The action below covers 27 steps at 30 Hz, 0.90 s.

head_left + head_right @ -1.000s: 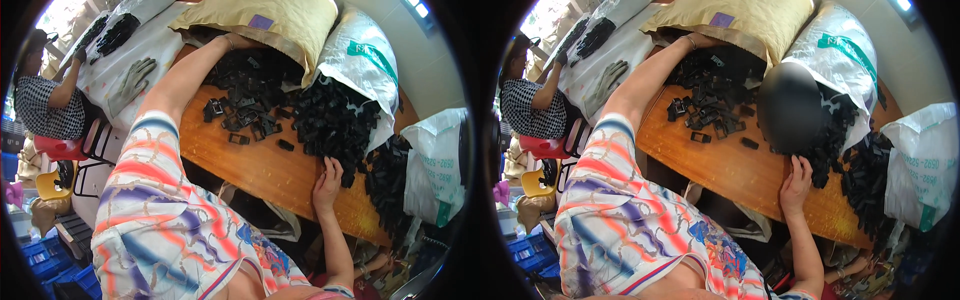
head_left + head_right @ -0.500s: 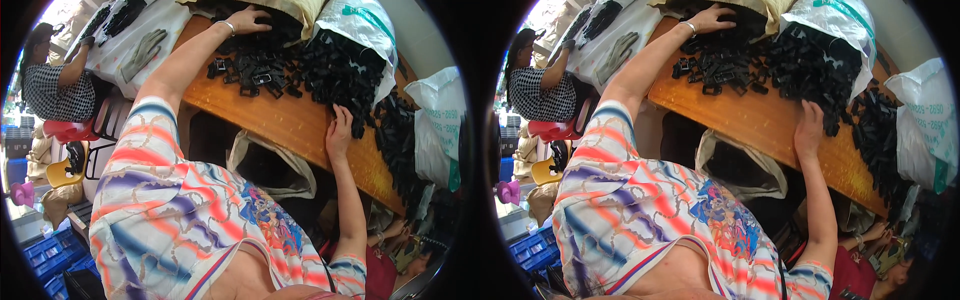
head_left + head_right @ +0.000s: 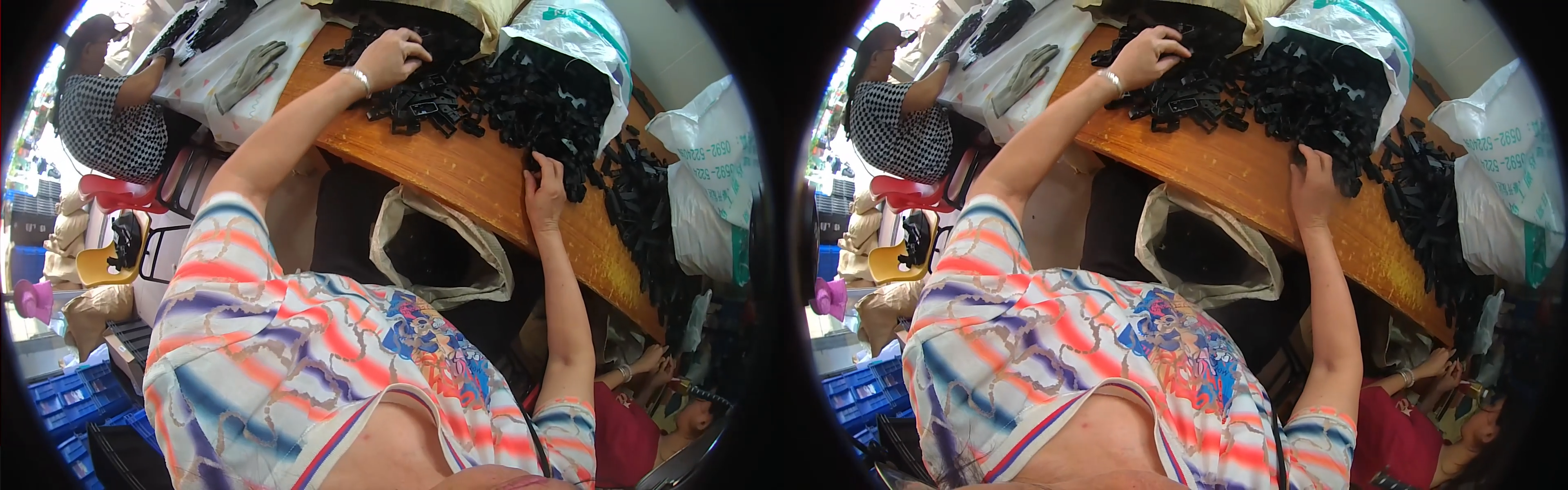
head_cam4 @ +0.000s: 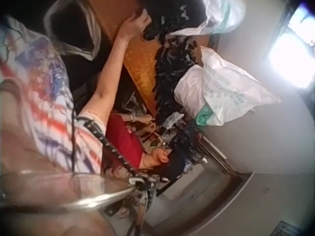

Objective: Sorting small black plastic parts from a pile and placing them into a bag.

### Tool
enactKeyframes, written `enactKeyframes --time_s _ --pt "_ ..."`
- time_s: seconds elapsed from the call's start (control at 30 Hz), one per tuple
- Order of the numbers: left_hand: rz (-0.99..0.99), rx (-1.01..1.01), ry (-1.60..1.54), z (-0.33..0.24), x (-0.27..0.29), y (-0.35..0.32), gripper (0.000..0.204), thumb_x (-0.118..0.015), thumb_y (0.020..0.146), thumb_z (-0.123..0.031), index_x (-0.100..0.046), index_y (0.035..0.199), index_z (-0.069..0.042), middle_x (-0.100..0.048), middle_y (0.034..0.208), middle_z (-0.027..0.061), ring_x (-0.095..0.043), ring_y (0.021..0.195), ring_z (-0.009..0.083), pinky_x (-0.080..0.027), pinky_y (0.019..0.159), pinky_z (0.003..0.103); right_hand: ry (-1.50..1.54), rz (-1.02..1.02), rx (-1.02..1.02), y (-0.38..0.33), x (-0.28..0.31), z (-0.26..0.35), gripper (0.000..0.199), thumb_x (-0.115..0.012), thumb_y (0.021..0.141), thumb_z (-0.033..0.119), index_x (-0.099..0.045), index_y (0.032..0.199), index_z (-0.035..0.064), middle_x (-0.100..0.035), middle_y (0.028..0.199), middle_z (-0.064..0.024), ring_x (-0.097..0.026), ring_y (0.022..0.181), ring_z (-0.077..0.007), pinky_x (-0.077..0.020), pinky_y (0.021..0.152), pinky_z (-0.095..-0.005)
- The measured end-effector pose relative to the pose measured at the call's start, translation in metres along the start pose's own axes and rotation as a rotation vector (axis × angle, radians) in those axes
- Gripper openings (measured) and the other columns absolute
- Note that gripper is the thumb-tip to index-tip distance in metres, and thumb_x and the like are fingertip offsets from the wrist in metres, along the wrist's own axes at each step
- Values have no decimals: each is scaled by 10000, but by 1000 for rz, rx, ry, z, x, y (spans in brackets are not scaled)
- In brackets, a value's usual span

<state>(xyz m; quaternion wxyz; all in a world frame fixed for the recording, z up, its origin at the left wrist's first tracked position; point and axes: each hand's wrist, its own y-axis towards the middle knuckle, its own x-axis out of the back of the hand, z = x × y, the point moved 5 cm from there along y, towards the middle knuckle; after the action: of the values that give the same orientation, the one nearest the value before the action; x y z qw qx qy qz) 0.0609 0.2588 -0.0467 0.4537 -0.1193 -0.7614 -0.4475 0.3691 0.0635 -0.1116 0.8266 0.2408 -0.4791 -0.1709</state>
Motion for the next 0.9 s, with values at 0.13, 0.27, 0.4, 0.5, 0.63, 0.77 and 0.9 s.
enactKeyframes --time_s 0.13,0.27,0.4,0.5,0.63,0.77,0.9 --pt "59 95 66 -53 6 -34 247 -714 848 -270 -724 1020 -92 -654 993 95 -586 985 301 -495 873 381 24 3 55 -2 2 9 340 -701 842 61 -615 1167 108 -588 1118 -121 -640 922 -339 -532 737 -393" --pt "118 125 163 -69 -9 -53 317 -740 818 -294 -717 1046 -75 -637 1016 99 -583 1005 282 -506 872 363 26 -20 75 -2 2 12 322 -687 838 47 -620 1147 108 -600 1081 -118 -632 911 -352 -534 727 -400" --pt "119 192 101 -73 -12 -51 261 -752 804 -197 -724 1029 -67 -637 1009 100 -583 1007 282 -501 895 366 73 -47 67 -2 7 11 300 -670 833 12 -633 1120 88 -605 1053 -121 -645 854 -328 -534 699 -387" --pt "36 195 42 -83 -4 -49 249 -749 803 -181 -722 1022 -66 -639 1006 102 -585 1007 290 -501 885 367 166 -79 -24 -9 14 6 268 -678 831 15 -650 1092 66 -617 1009 -127 -656 826 -300 -530 677 -367" --pt "-7 143 -225 -128 -16 -52 245 -767 766 -170 -700 974 -59 -655 977 122 -601 975 311 -496 884 391 256 -65 -200 -31 18 14 226 -704 831 55 -671 1054 35 -645 928 -132 -665 779 -278 -523 662 -352" --pt "108 108 -334 -171 -56 -63 349 -744 778 -117 -638 1101 -42 -638 1041 125 -575 1023 316 -481 922 391 34 -11 -174 -38 19 28 197 -747 850 173 -678 954 20 -672 822 -111 -667 702 -237 -517 639 -347" --pt "74 111 -359 -174 -61 -72 414 -756 764 -118 -617 1146 -35 -623 1059 129 -562 1039 318 -475 929 394 -66 140 -111 -35 24 52 184 -735 842 223 -653 885 64 -666 839 -98 -658 724 -317 -520 649 -419"
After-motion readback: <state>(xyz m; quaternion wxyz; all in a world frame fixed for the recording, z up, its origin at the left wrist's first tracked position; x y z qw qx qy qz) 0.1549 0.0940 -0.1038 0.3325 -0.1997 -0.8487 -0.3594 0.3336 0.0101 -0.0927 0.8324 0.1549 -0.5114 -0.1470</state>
